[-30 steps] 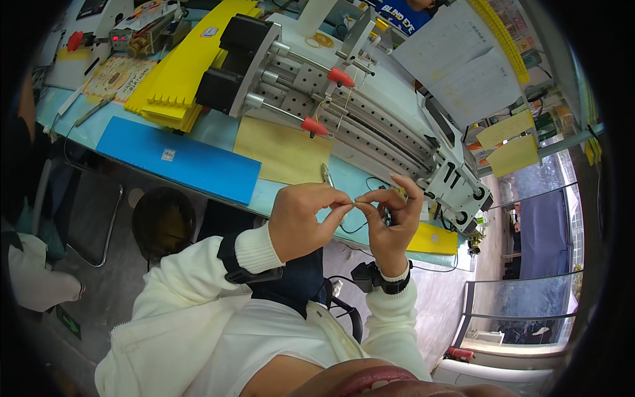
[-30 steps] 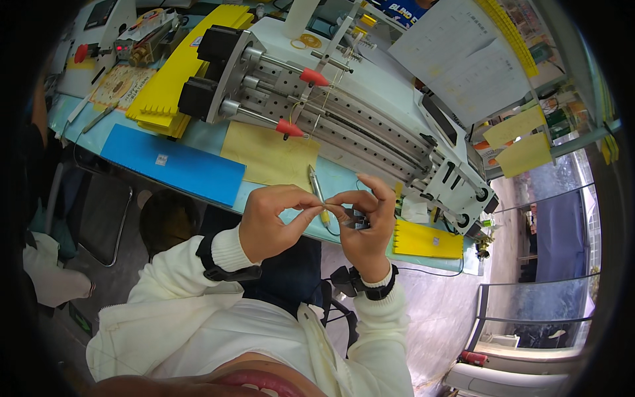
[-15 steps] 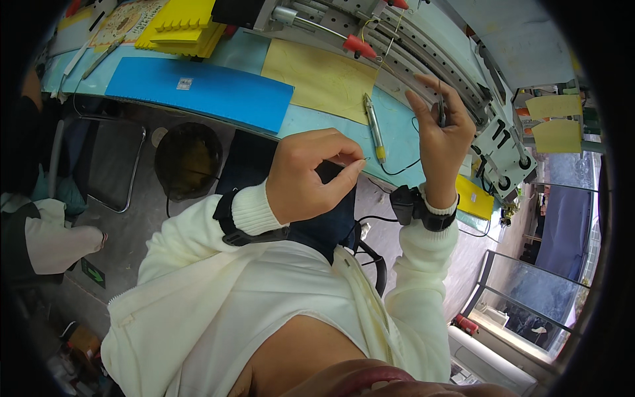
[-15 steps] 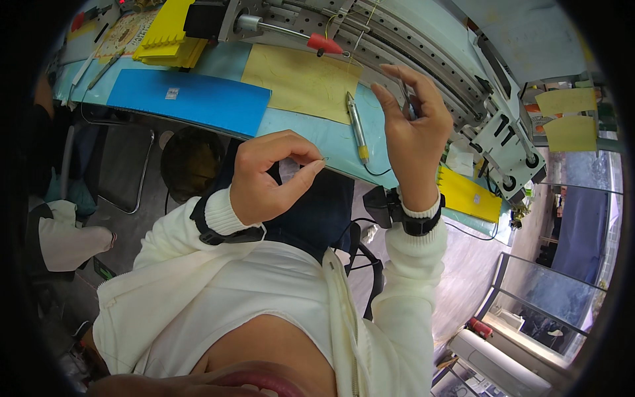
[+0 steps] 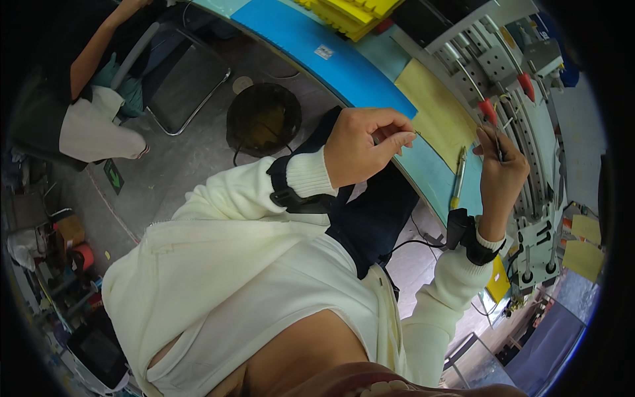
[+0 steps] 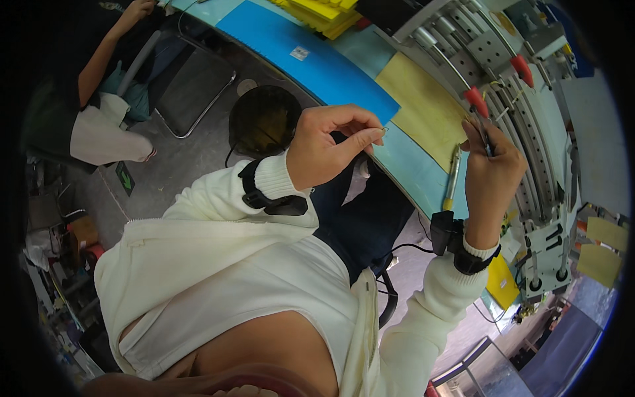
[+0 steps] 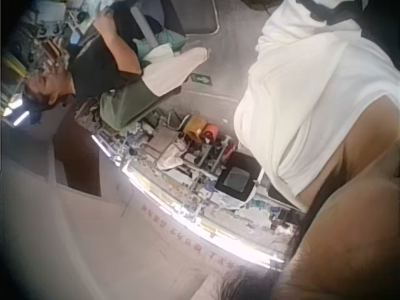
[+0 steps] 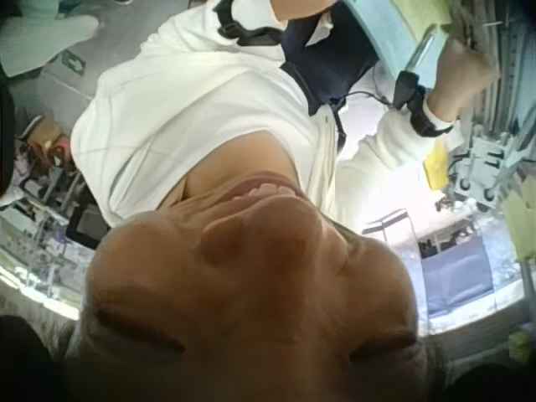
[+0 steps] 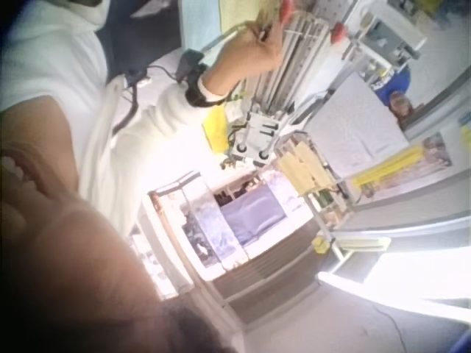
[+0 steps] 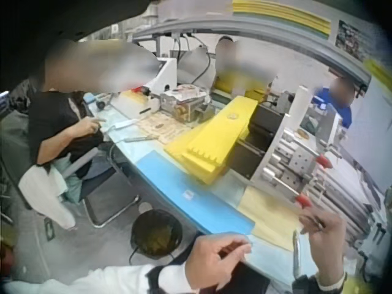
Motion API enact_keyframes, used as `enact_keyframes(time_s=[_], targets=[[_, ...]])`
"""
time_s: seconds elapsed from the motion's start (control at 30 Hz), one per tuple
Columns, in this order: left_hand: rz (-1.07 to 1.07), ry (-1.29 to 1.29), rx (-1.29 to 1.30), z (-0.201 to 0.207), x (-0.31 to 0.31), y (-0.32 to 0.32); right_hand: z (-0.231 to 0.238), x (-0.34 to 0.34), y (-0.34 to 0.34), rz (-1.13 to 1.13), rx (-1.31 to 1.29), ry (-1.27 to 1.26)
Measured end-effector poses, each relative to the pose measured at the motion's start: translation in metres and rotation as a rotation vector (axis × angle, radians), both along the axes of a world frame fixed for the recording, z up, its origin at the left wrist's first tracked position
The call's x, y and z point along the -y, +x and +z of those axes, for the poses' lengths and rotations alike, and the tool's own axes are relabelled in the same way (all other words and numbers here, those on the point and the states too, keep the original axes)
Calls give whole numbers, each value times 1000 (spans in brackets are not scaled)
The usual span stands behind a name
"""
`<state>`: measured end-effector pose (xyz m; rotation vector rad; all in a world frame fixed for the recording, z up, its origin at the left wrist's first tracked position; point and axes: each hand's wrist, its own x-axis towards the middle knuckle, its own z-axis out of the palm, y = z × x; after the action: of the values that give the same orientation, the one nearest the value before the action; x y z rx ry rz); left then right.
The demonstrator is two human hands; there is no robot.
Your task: The person manipulates small wires and components at a workbench, using pliers to trim and adjust connections. They repeatedly handle tiny parts and tools, positioning items on the bench and making fine adjustments.
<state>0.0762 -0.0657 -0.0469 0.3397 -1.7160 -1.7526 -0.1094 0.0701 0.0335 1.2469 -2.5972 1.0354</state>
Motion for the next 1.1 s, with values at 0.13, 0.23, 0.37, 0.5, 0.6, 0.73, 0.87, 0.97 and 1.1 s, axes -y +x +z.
enact_keyframes(time_s=[0.13, 0.23, 0.37, 0.5, 0.6, 0.73, 0.87, 0.97, 1.1], targets=[[209, -20, -10, -22, 28, 17, -19, 23, 40, 242, 147, -118], [354, 54, 35, -38, 57, 34, -26, 27, 71, 447, 522, 149], [526, -84, 91, -57, 92, 52, -38, 39, 89, 479, 386, 136], [613, -151, 139, -69, 109, 54, -52, 53, 90, 366, 272, -48], [628, -183, 167, -72, 113, 50, -57, 55, 89, 376, 250, -64], [642, -286, 193, -73, 117, 49, -61, 56, 87, 361, 243, -52], [662, -375, 218, -73, 120, 51, -67, 57, 86, 344, 271, -49], [676, -387, 225, -72, 121, 51, -71, 57, 85, 346, 266, -50], [685, -413, 279, -68, 121, 52, -75, 58, 83, 354, 281, -60]])
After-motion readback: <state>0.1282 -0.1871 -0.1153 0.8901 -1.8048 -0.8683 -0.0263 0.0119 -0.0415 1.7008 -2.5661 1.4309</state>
